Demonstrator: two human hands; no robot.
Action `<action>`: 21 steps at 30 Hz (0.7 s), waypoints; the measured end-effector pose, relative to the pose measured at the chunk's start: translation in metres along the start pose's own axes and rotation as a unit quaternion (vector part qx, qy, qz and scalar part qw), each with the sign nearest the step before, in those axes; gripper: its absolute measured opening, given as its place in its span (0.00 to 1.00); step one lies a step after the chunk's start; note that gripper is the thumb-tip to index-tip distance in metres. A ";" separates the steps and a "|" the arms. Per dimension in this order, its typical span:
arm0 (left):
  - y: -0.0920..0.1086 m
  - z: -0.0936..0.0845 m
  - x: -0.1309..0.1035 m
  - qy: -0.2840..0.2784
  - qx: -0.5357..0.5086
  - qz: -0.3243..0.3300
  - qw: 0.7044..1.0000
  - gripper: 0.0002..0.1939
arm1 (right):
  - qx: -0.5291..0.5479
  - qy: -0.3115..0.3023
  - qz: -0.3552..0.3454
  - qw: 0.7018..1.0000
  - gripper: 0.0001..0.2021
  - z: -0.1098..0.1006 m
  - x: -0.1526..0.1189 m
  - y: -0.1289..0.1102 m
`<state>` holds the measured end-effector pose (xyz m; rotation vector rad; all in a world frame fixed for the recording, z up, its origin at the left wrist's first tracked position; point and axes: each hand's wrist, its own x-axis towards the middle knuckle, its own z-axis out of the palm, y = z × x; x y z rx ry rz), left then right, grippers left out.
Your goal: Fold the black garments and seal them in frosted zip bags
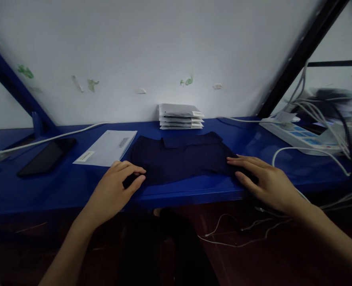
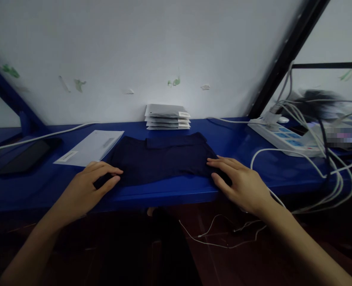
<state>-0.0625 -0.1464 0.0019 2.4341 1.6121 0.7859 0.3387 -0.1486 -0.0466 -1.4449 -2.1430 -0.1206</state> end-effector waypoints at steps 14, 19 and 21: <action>0.001 0.000 -0.002 0.014 0.009 -0.006 1.000 0.11 | -0.003 0.001 0.003 1.000 0.17 0.001 0.000 0.000; 0.002 0.001 -0.003 0.024 0.011 0.000 1.000 0.11 | 0.003 0.012 0.001 1.000 0.17 0.002 -0.001 0.001; 0.002 0.001 -0.003 0.025 0.018 -0.002 1.000 0.11 | 0.002 0.015 0.000 1.000 0.17 0.002 -0.001 0.001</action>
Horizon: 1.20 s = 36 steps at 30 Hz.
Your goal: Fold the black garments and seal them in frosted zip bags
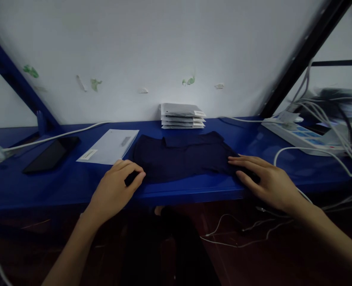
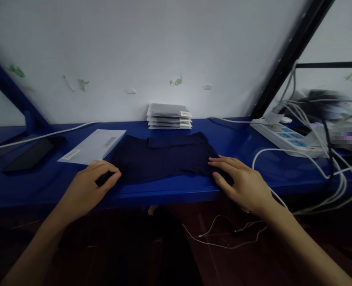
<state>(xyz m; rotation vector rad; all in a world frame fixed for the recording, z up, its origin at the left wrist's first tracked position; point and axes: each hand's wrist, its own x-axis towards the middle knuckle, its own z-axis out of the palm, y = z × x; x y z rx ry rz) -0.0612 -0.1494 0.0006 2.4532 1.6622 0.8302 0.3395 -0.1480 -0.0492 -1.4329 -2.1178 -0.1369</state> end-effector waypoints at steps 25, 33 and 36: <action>0.022 -0.012 0.010 0.043 0.128 -0.020 0.991 0.13 | 0.037 -0.013 -0.058 0.998 0.16 -0.024 0.005 -0.022; 0.018 0.011 0.088 -0.133 0.142 0.134 0.972 0.18 | -0.017 -0.073 -0.085 0.994 0.17 0.002 0.099 -0.002; 0.015 0.016 0.098 -0.161 0.171 0.147 0.961 0.15 | -0.035 -0.141 -0.092 0.985 0.16 0.011 0.112 0.006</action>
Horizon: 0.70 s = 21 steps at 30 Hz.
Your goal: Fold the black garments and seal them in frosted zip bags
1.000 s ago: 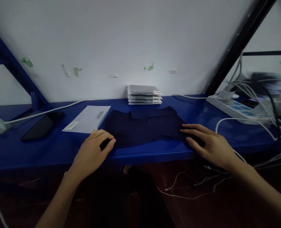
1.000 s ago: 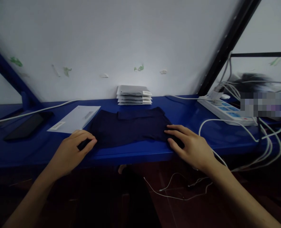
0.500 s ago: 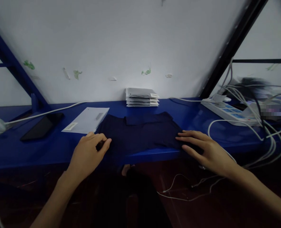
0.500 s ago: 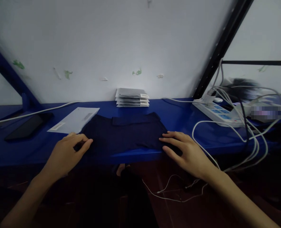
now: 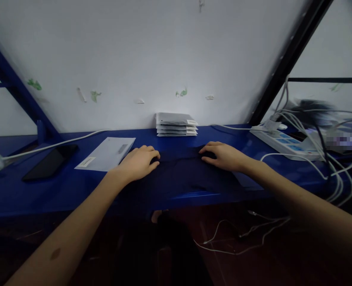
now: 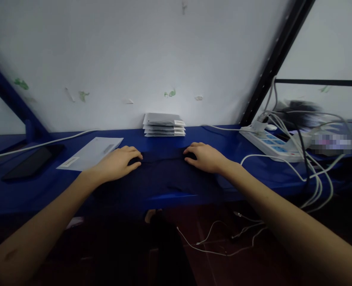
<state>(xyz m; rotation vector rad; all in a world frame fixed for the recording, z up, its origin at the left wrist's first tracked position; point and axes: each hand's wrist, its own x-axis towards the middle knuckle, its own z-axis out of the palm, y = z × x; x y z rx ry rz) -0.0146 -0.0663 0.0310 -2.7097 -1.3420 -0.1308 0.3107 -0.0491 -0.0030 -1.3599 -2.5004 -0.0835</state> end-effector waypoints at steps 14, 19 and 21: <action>-0.020 0.001 0.046 0.252 -0.034 -0.140 0.957 0.13 | -0.039 0.205 0.077 0.975 0.11 -0.019 0.061 -0.001; -0.031 0.030 0.048 0.152 -0.039 -0.066 0.985 0.12 | -0.018 0.171 0.022 0.985 0.11 0.003 0.084 -0.013; -0.033 0.036 0.044 0.099 -0.051 -0.046 0.993 0.13 | 0.001 0.110 0.015 0.994 0.11 0.018 0.082 -0.011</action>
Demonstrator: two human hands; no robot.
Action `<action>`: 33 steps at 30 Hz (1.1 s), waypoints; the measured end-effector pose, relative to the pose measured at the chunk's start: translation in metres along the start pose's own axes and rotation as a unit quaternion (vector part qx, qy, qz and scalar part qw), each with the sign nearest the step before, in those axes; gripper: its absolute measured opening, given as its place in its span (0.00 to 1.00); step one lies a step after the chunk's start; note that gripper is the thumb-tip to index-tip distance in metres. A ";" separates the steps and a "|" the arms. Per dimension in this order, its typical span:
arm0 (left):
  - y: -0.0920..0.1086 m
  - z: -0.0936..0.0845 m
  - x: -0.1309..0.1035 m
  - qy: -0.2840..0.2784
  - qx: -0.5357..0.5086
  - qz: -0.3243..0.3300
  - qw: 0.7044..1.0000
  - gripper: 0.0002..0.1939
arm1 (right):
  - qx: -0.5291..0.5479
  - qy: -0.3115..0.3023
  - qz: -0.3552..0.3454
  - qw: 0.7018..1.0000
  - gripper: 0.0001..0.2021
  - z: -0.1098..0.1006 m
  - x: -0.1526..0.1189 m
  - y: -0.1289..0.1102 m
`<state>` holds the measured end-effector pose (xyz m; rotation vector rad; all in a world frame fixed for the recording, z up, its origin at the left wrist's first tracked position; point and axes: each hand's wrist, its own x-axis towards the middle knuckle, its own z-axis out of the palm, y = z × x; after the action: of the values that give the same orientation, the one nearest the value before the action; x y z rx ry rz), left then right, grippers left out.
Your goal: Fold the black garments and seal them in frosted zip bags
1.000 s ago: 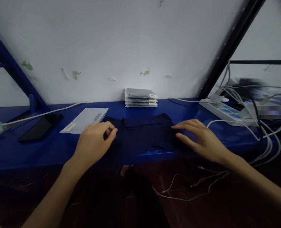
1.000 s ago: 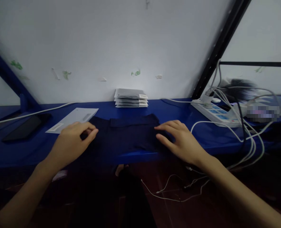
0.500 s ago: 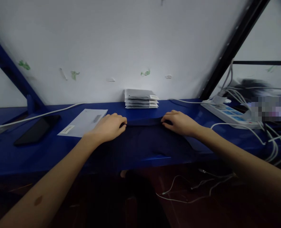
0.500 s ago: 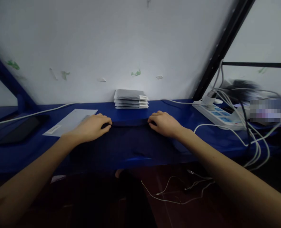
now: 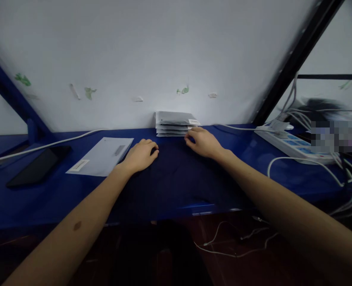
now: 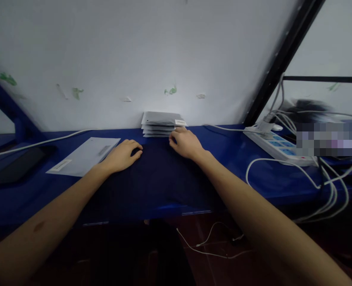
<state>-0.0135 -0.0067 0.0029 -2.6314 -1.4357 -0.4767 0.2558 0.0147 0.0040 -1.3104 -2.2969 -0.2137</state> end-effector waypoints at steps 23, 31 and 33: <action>-0.003 0.005 -0.005 0.013 -0.039 -0.014 0.999 0.19 | 0.054 -0.008 0.157 0.986 0.13 0.016 -0.027 0.032; -0.006 0.007 -0.003 0.011 -0.063 -0.017 0.998 0.17 | 0.062 -0.011 0.171 0.983 0.12 0.013 -0.027 0.029; -0.005 0.007 -0.003 0.012 -0.061 -0.019 0.998 0.17 | 0.060 -0.014 0.172 0.983 0.13 0.013 -0.027 0.028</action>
<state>-0.0176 -0.0043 -0.0048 -2.6855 -1.4981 -0.6165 0.2866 0.0130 -0.0228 -1.6234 -2.0273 0.0586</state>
